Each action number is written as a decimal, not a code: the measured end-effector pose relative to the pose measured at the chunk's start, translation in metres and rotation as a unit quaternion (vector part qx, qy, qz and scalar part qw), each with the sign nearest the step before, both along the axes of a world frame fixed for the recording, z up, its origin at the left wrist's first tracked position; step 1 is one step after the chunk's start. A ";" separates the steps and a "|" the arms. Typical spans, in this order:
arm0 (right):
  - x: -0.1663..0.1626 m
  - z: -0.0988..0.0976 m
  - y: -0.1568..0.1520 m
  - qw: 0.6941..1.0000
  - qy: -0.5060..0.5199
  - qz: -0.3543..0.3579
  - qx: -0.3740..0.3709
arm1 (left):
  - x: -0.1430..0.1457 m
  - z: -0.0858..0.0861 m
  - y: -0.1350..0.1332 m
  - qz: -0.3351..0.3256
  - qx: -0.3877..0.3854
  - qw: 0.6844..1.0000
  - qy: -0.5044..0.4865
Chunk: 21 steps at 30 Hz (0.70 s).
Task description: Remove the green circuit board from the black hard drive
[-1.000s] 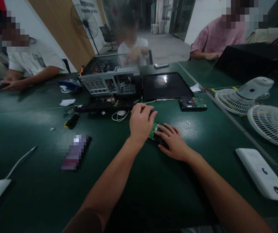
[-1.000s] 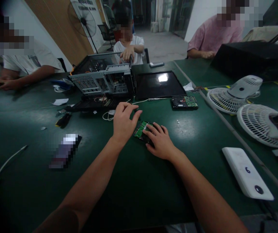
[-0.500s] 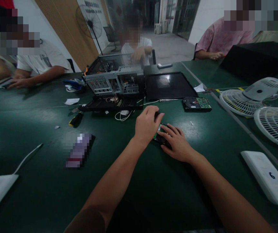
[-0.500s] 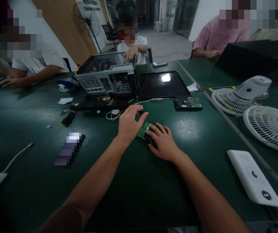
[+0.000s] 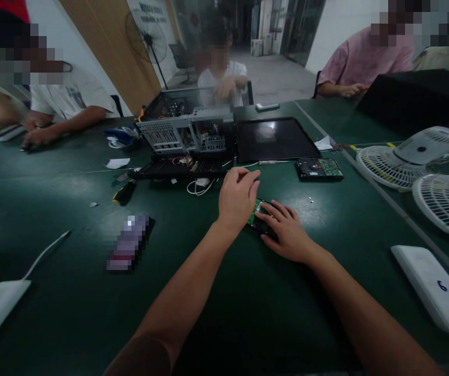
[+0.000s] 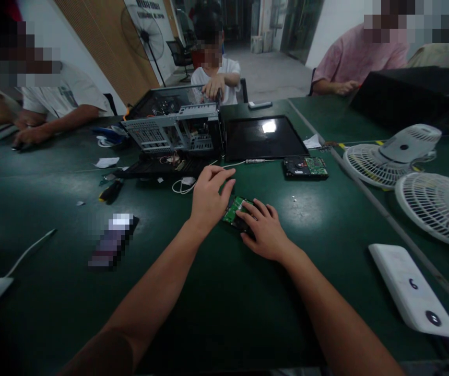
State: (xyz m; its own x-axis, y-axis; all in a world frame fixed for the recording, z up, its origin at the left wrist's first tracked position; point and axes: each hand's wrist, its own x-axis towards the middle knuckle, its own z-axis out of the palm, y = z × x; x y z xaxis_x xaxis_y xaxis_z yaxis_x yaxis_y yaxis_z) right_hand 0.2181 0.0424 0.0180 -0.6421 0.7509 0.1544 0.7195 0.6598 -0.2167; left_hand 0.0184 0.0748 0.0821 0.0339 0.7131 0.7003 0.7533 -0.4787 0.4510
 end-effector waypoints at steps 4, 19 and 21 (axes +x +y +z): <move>0.000 0.001 0.000 1.000 0.000 -0.001 -0.004 | -0.001 -0.001 0.001 0.000 -0.006 1.000 0.004; 0.000 0.001 -0.001 1.000 0.008 -0.003 -0.003 | 0.002 -0.008 0.002 -0.032 -0.037 0.997 -0.058; 0.000 0.001 -0.001 1.000 0.009 -0.002 -0.002 | 0.002 -0.006 0.002 -0.039 -0.036 0.997 -0.054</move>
